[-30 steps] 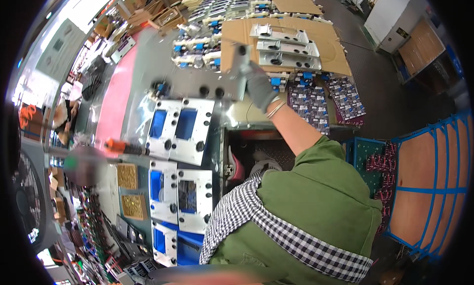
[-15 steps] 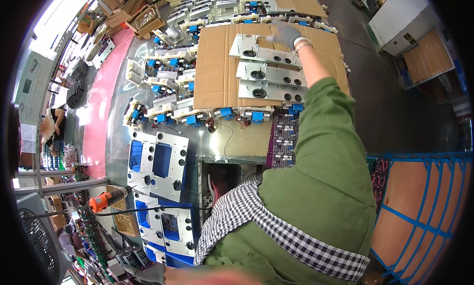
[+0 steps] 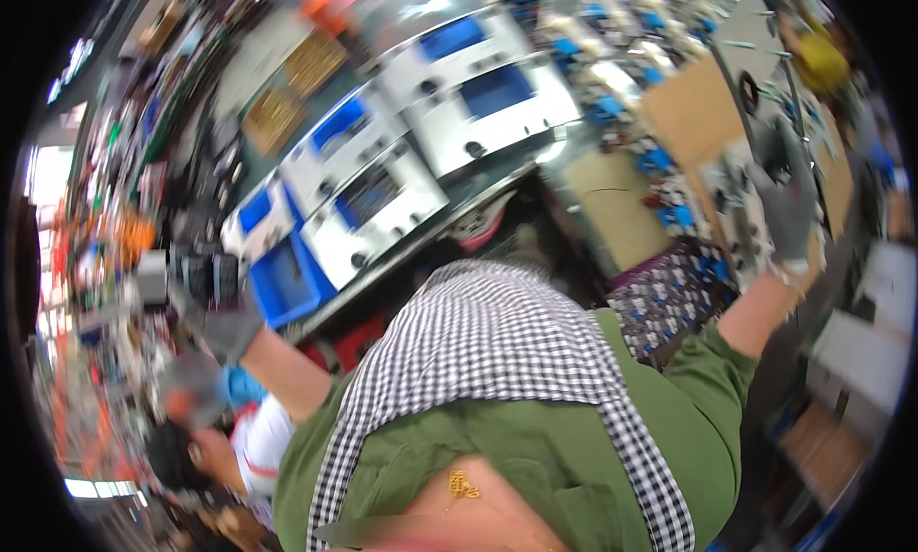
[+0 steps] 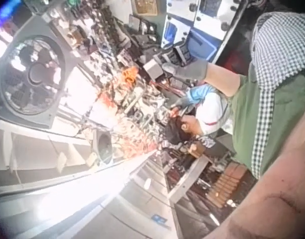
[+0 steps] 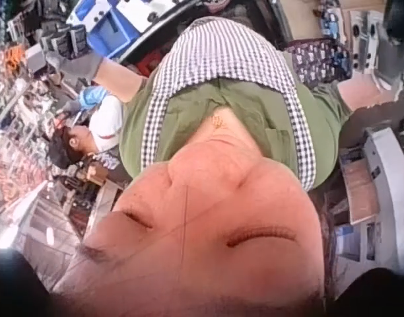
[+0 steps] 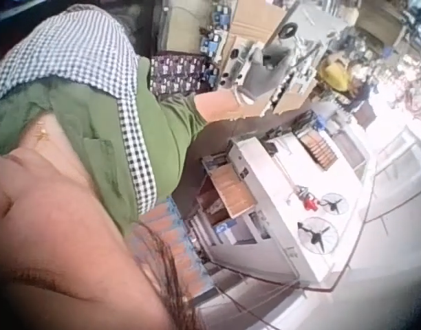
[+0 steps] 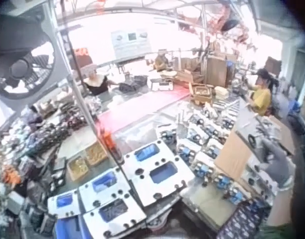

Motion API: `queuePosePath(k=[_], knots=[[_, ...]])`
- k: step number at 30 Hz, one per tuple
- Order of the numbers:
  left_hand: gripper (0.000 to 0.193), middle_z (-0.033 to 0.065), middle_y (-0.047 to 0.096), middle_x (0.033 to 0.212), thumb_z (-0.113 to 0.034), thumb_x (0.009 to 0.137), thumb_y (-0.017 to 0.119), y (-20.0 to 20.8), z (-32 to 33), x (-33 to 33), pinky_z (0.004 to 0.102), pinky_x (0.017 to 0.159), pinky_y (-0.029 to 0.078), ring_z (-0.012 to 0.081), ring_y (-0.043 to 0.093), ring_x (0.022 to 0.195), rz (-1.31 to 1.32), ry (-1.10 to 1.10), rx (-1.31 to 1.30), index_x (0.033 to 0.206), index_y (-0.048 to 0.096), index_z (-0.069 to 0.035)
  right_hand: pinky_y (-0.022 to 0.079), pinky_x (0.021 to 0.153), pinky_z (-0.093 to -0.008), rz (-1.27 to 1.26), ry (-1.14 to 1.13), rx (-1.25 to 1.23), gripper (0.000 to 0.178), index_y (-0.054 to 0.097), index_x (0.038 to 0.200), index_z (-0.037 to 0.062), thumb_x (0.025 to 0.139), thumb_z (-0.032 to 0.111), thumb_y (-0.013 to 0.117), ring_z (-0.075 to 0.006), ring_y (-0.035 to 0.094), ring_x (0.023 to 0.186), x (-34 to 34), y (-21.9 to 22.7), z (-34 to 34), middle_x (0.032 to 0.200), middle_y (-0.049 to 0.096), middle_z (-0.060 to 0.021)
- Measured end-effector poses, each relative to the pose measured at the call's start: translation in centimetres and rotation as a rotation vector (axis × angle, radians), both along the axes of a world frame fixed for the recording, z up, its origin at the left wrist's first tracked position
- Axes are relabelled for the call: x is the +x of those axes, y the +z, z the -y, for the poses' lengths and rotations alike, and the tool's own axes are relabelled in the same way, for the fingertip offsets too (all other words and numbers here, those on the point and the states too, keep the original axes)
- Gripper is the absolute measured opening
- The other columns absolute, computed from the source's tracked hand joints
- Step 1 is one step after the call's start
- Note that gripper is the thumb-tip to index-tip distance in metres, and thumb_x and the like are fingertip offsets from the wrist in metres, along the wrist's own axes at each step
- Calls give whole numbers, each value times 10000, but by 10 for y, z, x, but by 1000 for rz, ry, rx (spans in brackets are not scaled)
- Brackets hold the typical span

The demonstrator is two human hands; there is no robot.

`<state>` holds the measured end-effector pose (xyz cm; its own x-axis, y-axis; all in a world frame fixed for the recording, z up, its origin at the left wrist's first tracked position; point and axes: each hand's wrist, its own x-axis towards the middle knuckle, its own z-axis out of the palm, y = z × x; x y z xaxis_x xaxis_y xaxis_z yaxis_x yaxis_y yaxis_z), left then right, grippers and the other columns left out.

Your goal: Assembling circuit boards into housings using an electric screwdriver and moving them to a storage bin.

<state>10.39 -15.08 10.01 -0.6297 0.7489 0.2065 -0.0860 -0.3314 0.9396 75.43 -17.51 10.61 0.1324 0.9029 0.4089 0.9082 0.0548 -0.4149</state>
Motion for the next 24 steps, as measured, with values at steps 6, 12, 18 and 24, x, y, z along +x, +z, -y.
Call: queuePosePath(k=[6,12,18,24], knots=[[438,124,645,1076,-259,878,605,10,62,-82,403,809,554,240,653,924,81,10,122,1225,537,0,474,875,-390,-114,995,-236,746,531,1262,30,579,143,810,-296,589,969,-312,4,-33,1110,584,-166],[524,107,614,1041,-37,749,749,5,80,-170,298,721,580,170,647,845,-276,56,-121,1203,489,7,437,839,-381,216,1167,-303,602,532,1248,71,723,285,733,-269,584,915,-610,-127,4,977,591,-95],[666,111,597,1081,-56,702,788,-57,71,-194,292,814,525,176,620,953,-430,-238,-229,1261,436,31,356,1030,-407,291,1153,-224,585,512,1275,94,759,285,712,-293,537,1064,-638,-180,-4,1113,584,-103],[957,162,570,1062,-372,544,855,-107,27,-190,451,870,442,333,553,991,-1247,-199,-280,1336,429,-45,532,682,-395,238,480,-553,463,455,1297,118,893,318,562,-295,657,844,-595,-150,2,986,646,-111]])
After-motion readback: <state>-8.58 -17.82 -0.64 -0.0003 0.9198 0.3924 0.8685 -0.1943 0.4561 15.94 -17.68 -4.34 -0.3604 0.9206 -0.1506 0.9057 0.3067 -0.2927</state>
